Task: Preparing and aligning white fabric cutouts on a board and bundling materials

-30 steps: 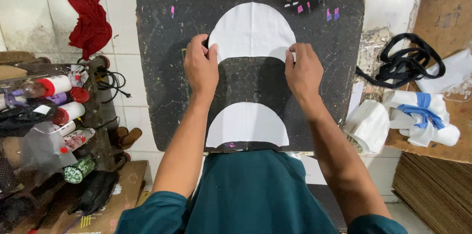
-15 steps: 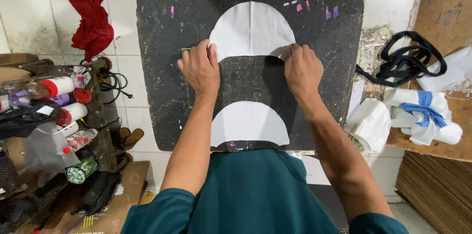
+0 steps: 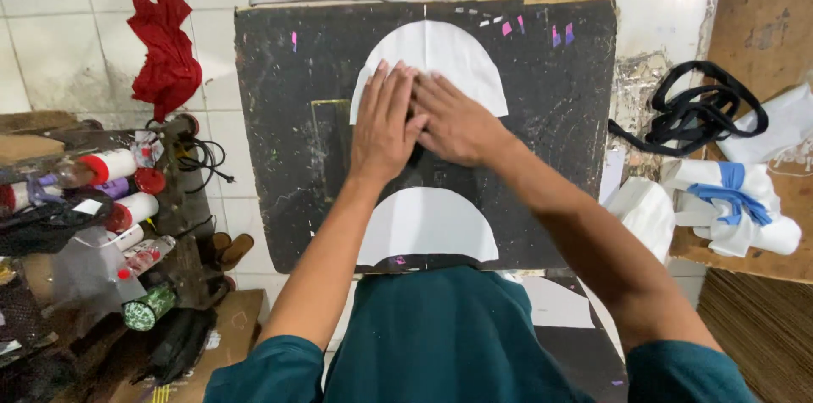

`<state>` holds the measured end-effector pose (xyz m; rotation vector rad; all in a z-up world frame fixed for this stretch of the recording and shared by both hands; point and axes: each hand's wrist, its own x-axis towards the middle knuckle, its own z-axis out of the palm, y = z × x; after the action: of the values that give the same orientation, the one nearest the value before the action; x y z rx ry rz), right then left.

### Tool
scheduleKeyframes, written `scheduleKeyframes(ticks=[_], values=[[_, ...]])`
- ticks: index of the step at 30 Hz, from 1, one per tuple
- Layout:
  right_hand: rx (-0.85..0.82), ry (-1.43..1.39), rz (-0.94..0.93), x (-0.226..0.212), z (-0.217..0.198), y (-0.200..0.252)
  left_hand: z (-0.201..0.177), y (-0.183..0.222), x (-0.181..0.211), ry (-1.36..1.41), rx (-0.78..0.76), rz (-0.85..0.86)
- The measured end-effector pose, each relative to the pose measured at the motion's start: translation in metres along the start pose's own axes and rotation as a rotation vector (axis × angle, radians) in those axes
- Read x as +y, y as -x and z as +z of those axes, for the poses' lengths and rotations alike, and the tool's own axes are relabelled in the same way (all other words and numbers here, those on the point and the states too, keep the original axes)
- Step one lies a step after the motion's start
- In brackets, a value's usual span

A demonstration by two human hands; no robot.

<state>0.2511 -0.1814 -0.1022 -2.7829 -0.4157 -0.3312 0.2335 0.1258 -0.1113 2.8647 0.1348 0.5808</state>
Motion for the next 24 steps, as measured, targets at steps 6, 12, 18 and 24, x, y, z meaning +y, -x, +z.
scheduleKeyframes(ticks=[6, 12, 18, 24], values=[[-0.129, -0.007, 0.000, -0.024, 0.011, -0.007, 0.000, -0.002, 0.007, 0.031, -0.176, 0.031], [-0.245, 0.018, 0.008, -0.025, 0.006, -0.005, 0.002, -0.001, 0.026, 0.091, -0.339, 0.078], [-0.332, 0.046, 0.037, -0.020, -0.012, 0.011, -0.014, 0.009, 0.048, 0.147, -0.487, 0.164], [-0.352, 0.094, 0.170, -0.007, -0.005, 0.061, -0.046, 0.041, 0.041, 0.098, -0.535, 0.069]])
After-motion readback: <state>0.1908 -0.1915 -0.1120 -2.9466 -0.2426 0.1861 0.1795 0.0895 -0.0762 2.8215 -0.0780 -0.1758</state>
